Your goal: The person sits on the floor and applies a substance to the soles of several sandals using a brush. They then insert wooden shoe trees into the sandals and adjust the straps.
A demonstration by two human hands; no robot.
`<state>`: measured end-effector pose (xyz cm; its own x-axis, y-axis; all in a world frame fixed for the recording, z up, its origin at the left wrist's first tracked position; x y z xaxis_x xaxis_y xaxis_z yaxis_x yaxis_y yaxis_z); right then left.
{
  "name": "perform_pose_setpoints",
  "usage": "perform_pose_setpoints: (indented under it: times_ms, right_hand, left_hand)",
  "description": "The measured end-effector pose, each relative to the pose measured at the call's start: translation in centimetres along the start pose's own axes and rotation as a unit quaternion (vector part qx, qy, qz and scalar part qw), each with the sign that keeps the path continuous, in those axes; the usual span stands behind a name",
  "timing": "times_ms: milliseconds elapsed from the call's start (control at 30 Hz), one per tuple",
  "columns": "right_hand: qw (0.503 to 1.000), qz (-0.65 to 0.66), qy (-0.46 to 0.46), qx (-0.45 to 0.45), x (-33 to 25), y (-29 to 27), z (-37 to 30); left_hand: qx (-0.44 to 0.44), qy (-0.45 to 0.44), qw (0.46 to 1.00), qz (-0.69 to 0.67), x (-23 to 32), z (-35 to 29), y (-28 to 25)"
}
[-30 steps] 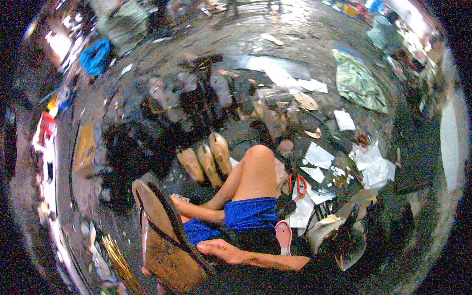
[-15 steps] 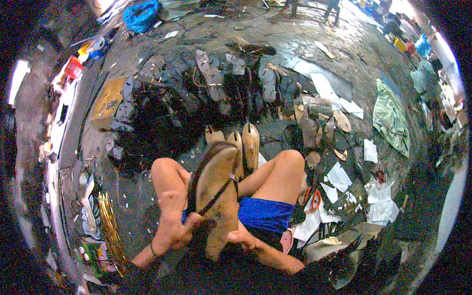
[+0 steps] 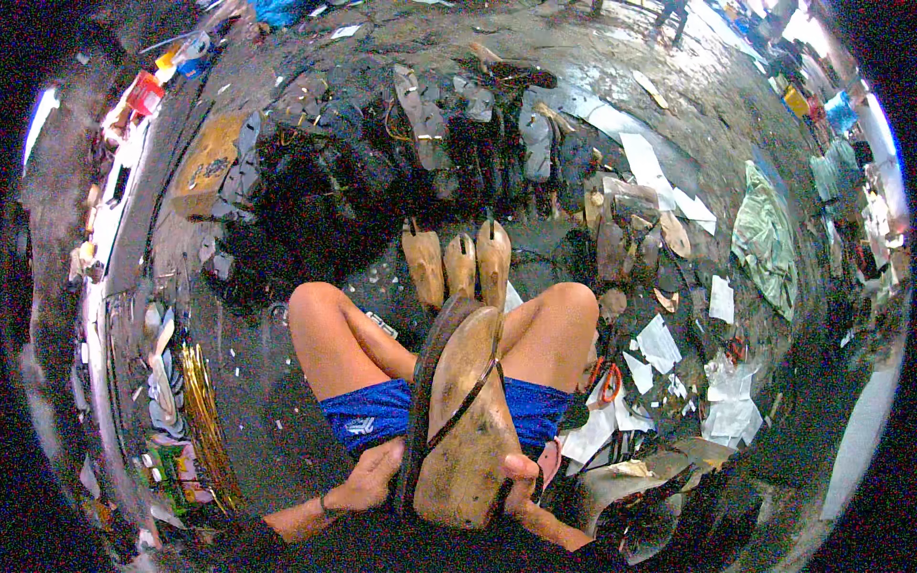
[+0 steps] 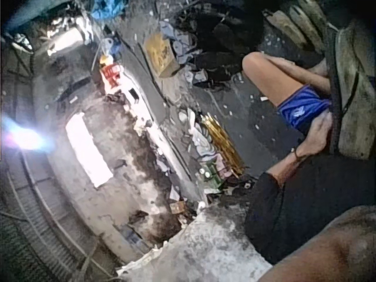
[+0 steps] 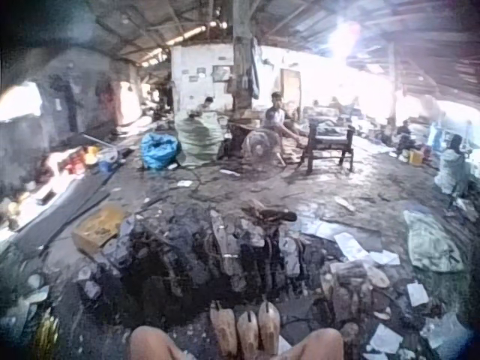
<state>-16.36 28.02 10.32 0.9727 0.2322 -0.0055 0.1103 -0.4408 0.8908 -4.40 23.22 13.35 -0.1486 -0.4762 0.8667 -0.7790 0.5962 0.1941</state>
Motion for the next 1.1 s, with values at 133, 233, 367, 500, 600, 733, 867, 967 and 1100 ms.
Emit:
perform_pose_setpoints:
  times_ms: [133, 233, 367, 500, 600, 733, 867, 967, 1100]
  right_hand:
    - [1.000, -0.009, -0.008, 0.002, -1.0, 0.9, 0.0]
    - [0.999, -0.032, -0.005, 0.011, -0.8, 0.5, 1.0]
    - [0.997, -0.074, -0.006, -0.011, -2.0, 2.6, 2.1]
    - [0.990, -0.137, 0.005, -0.044, -2.9, 5.6, 3.5]
    - [0.963, -0.261, -0.038, -0.060, -3.9, 7.7, 4.8]
    - [0.855, -0.515, -0.029, -0.055, 0.1, 2.3, 11.5]
    - [0.833, -0.553, -0.007, -0.019, 5.3, -2.0, 12.7]
    - [0.855, -0.518, 0.032, 0.013, 4.7, -4.0, 12.7]
    - [0.831, -0.555, 0.029, 0.004, 4.7, -3.0, 11.9]
  left_hand:
    - [-0.026, -0.077, 0.996, -0.028, -1.9, -2.2, -0.5]
    - [-0.064, -0.189, 0.979, 0.050, -0.9, -2.4, -0.8]
    - [-0.096, -0.028, 0.993, -0.056, -1.2, -0.6, 0.5]
    - [-0.072, -0.026, 0.985, -0.157, -2.8, 1.7, 0.5]
    - [-0.030, 0.028, 0.987, -0.153, 0.4, 1.6, -3.5]
    - [0.074, 0.065, 0.992, 0.079, 1.2, 1.9, -8.9]
    - [0.197, 0.046, 0.961, 0.187, -4.8, 0.4, -10.6]
    - [0.219, 0.045, 0.958, 0.178, -6.1, 0.6, -9.3]
    - [0.184, -0.017, 0.980, 0.078, -6.4, 0.3, -8.6]
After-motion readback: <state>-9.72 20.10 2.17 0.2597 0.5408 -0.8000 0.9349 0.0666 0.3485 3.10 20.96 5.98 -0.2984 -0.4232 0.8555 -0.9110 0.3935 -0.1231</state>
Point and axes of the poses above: each hand's wrist, its own z-axis towards the middle knuckle, its own y-axis out of the palm, x = y × z, the point moved 10 cm from there along z, towards the middle knuckle, and after that the axes turned 12 degrees about z, right-handed, at the moved point
